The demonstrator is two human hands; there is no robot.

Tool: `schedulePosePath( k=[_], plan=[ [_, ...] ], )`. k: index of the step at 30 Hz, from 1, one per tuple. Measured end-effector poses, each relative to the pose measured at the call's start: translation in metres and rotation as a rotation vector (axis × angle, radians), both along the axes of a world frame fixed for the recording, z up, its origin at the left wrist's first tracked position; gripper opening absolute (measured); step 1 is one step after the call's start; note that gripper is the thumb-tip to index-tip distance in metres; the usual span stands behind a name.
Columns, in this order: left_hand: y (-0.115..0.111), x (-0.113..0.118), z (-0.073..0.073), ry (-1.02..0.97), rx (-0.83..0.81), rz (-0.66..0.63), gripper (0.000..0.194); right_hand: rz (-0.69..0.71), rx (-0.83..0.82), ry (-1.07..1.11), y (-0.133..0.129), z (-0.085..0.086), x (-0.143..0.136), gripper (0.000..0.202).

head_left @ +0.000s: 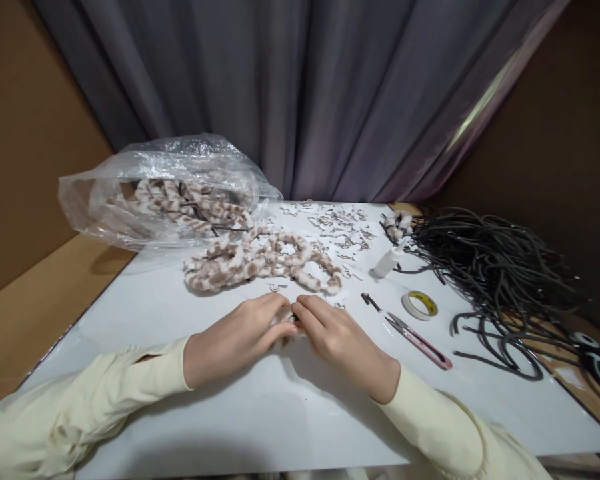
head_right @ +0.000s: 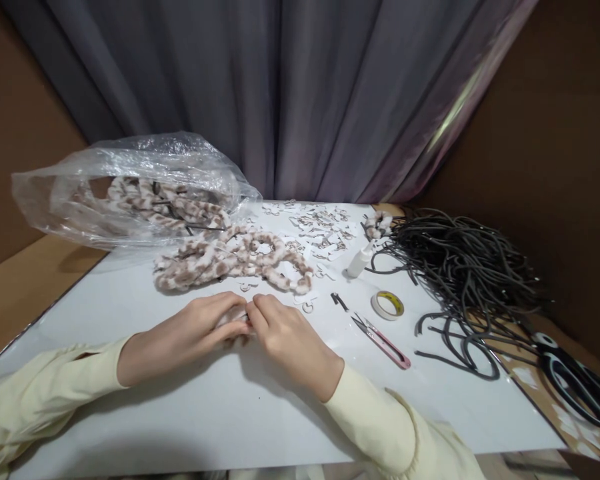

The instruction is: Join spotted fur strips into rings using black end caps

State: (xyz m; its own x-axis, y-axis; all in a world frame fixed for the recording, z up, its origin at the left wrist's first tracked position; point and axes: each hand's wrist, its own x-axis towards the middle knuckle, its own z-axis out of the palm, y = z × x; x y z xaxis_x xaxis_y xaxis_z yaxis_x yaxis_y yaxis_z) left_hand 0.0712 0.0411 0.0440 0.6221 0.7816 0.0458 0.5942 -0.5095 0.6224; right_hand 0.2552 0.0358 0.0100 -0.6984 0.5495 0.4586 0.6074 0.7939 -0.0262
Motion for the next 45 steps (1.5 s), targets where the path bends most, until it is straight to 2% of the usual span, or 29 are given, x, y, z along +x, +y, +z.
schedulePosePath(
  k=[3,5,9,14,18,24,30,35,40,45],
  plan=[
    [-0.001,0.002,-0.002,-0.02,-0.015,0.012,0.024,-0.017,0.005,-0.042,-0.001,0.001,0.0,0.018],
    [0.0,0.002,-0.002,-0.044,-0.08,0.009,0.028,-0.015,0.008,-0.058,-0.002,0.002,0.0,0.016],
    [0.007,-0.001,-0.002,-0.115,-0.298,-0.017,0.029,0.015,-0.011,-0.017,-0.001,0.0,0.002,0.016],
    [0.014,-0.002,-0.001,-0.159,-0.582,0.01,0.024,0.047,-0.129,0.174,0.007,-0.002,0.008,0.024],
    [0.017,-0.002,0.001,-0.153,-0.592,0.02,0.027,0.07,-0.259,0.227,0.011,0.0,0.012,0.026],
    [0.021,-0.005,-0.002,-0.038,-0.246,-0.029,0.026,0.085,-0.386,0.319,0.012,0.006,0.014,0.028],
    [0.01,-0.009,-0.01,0.057,0.207,-0.115,0.021,-0.016,-0.507,0.415,0.014,0.011,0.013,0.021],
    [0.002,-0.01,-0.017,0.189,0.494,-0.185,0.027,-0.001,-0.369,0.404,0.014,0.008,0.012,0.013],
    [-0.003,-0.007,-0.014,0.379,0.789,-0.212,0.029,0.068,-0.283,0.395,0.01,0.007,0.01,0.007],
    [-0.008,-0.004,-0.011,0.446,0.908,-0.234,0.023,0.036,-0.144,0.301,0.005,0.006,0.007,0.015]
  ],
)
